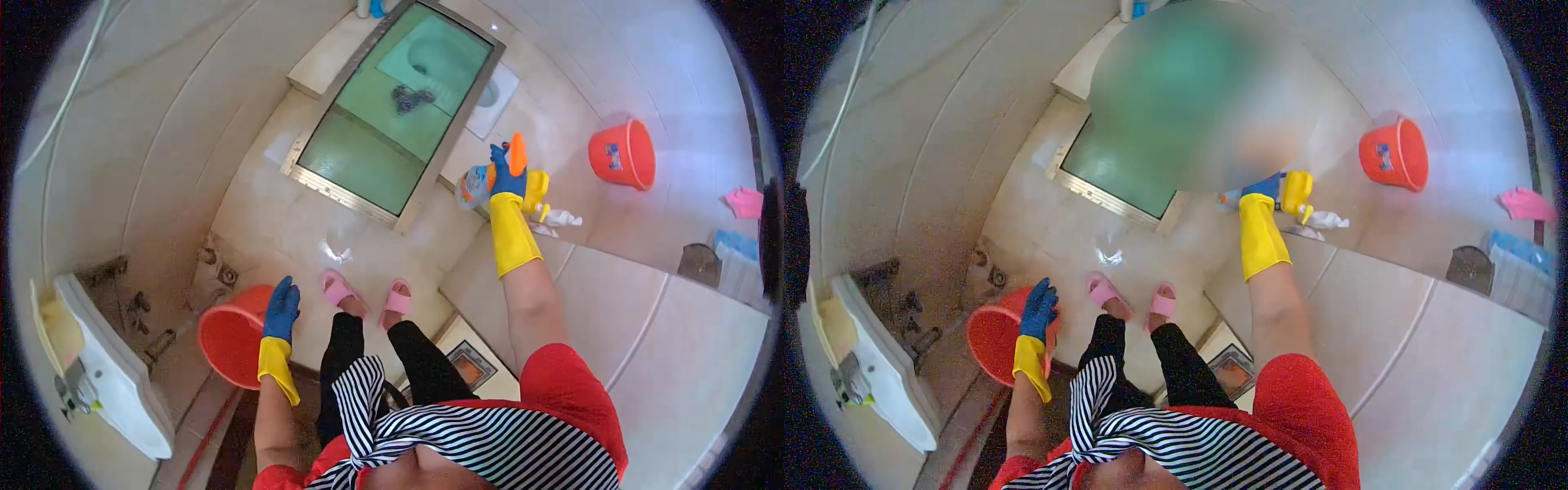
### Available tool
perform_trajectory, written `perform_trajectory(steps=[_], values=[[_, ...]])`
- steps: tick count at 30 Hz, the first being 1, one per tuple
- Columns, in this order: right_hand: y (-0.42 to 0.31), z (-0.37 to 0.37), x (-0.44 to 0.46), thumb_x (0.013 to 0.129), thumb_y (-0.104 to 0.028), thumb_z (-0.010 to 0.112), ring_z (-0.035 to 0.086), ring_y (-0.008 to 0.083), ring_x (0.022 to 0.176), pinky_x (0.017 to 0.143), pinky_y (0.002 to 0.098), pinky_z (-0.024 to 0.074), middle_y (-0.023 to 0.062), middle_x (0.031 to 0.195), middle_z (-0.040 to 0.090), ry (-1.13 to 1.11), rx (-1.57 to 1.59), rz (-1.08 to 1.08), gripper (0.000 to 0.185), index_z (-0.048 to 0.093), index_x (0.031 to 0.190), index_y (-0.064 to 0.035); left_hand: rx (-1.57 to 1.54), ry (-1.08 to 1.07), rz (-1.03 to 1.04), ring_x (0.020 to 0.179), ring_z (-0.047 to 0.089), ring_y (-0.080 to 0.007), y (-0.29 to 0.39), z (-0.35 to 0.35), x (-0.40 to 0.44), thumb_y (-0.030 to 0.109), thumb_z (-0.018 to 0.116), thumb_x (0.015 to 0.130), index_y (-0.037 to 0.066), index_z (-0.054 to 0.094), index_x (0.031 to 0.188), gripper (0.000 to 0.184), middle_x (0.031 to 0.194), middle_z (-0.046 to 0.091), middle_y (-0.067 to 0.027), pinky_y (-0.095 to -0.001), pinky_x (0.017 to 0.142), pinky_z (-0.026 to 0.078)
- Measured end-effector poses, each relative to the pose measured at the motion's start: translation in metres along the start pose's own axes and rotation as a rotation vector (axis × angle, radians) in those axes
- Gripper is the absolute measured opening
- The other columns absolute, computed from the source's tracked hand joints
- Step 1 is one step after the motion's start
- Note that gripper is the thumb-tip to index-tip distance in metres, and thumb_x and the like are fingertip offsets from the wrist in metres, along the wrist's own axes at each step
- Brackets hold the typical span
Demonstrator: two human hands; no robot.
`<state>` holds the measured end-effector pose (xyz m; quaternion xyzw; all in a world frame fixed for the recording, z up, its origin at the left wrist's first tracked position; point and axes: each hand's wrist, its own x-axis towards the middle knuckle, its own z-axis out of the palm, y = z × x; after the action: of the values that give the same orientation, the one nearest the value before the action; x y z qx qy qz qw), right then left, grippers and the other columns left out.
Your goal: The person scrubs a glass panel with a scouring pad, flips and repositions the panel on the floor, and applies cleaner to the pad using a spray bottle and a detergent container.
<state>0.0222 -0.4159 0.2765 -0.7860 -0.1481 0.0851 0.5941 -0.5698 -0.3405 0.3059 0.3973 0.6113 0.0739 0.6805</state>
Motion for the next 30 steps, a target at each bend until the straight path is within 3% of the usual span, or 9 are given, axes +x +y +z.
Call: perform_trajectory(steps=[5,12,16,17,20,25,28,29,30], values=[[0.011,-0.022,-0.018,0.078,-0.026,0.08,0.059,0.0161,0.099,0.09,0.032,0.0464,0.0035,0.107,0.063,0.015,-0.037,0.182,0.052,0.061,0.123,-0.0075,0.044,-0.099,-0.037,0.105,0.057,-0.0109,0.009,0.019,0.038,0.025,0.062,0.094,0.022,0.046,0.144,0.053,0.128,0.058,0.0022,-0.0288,0.083,0.046],[0.039,-0.015,-0.01,0.076,-0.013,0.081,0.057,0.0136,0.091,0.081,0.0289,0.0477,0.0009,0.098,0.06,0.149,0.289,0.178,0.052,0.059,0.123,-0.0072,0.137,-0.246,0.004,0.102,0.056,-0.009,0.031,0.018,0.106,0.02,0.062,0.092,0.024,0.048,0.142,0.052,0.125,0.059,0.0045,-0.0264,0.075,0.046],[0.048,-0.009,0.015,0.077,-0.015,0.079,0.058,0.0127,0.081,0.074,0.0285,0.0485,0.0013,0.092,0.061,0.171,0.373,0.269,0.038,0.061,0.11,-0.0072,0.163,-0.273,-0.09,0.105,0.056,-0.0101,0.036,0.012,0.149,0.02,0.059,0.094,0.026,0.048,0.142,0.05,0.127,0.059,0.0033,-0.0268,0.075,0.046],[0.06,-0.008,0.029,0.077,-0.016,0.079,0.059,0.0131,0.078,0.071,0.0289,0.049,0.0019,0.089,0.063,0.224,0.316,0.188,0.032,0.062,0.103,-0.0075,0.147,-0.251,-0.129,0.105,0.056,-0.0103,0.043,0.015,0.155,0.02,0.06,0.094,0.026,0.047,0.142,0.051,0.128,0.059,0.0029,-0.0266,0.074,0.046],[0.096,-0.011,0.07,0.077,-0.016,0.079,0.06,0.0135,0.079,0.071,0.0294,0.0493,0.0021,0.089,0.064,0.309,0.447,0.218,0.031,0.063,0.102,-0.0076,0.199,-0.214,-0.175,0.105,0.056,-0.0103,0.052,0.039,0.167,0.022,0.061,0.093,0.026,0.048,0.142,0.051,0.129,0.059,0.0023,-0.0262,0.074,0.046],[0.154,-0.039,0.158,0.078,-0.021,0.081,0.061,0.0155,0.09,0.085,0.0309,0.0484,0.0023,0.1,0.066,0.377,0.242,0.227,0.043,0.063,0.115,-0.0065,0.252,-0.226,-0.143,0.103,0.056,-0.0074,0.053,0.095,0.185,0.022,0.064,0.091,0.024,0.05,0.141,0.052,0.128,0.06,0.0011,-0.0259,0.074,0.045],[0.176,-0.053,0.205,0.078,-0.021,0.081,0.06,0.0149,0.089,0.082,0.0305,0.0482,0.0025,0.099,0.065,0.468,0.23,0.048,0.042,0.064,0.114,-0.0085,0.28,-0.195,-0.208,0.107,0.057,-0.01,0.084,0.167,0.184,0.017,0.063,0.092,0.014,0.05,0.14,0.049,0.128,0.06,-0.003,-0.0282,0.082,0.048],[0.173,-0.068,0.221,0.079,-0.022,0.08,0.059,0.0146,0.085,0.078,0.0312,0.0482,0.002,0.095,0.064,0.395,0.041,0.178,0.037,0.063,0.109,-0.0096,0.271,-0.209,-0.15,0.113,0.053,-0.016,0.076,0.181,0.19,0.012,0.062,0.088,0.012,0.051,0.139,0.052,0.133,0.055,-0.0064,-0.0301,0.09,0.045],[0.176,-0.071,0.232,0.079,-0.022,0.08,0.058,0.0134,0.079,0.073,0.0313,0.048,0.0013,0.09,0.062,0.453,0.035,0.132,0.035,0.063,0.108,-0.0104,0.261,-0.233,-0.101,0.12,0.05,-0.0219,0.058,0.19,0.208,0.006,0.061,0.083,0.011,0.051,0.138,0.056,0.138,0.051,-0.0099,-0.0321,0.097,0.042]])
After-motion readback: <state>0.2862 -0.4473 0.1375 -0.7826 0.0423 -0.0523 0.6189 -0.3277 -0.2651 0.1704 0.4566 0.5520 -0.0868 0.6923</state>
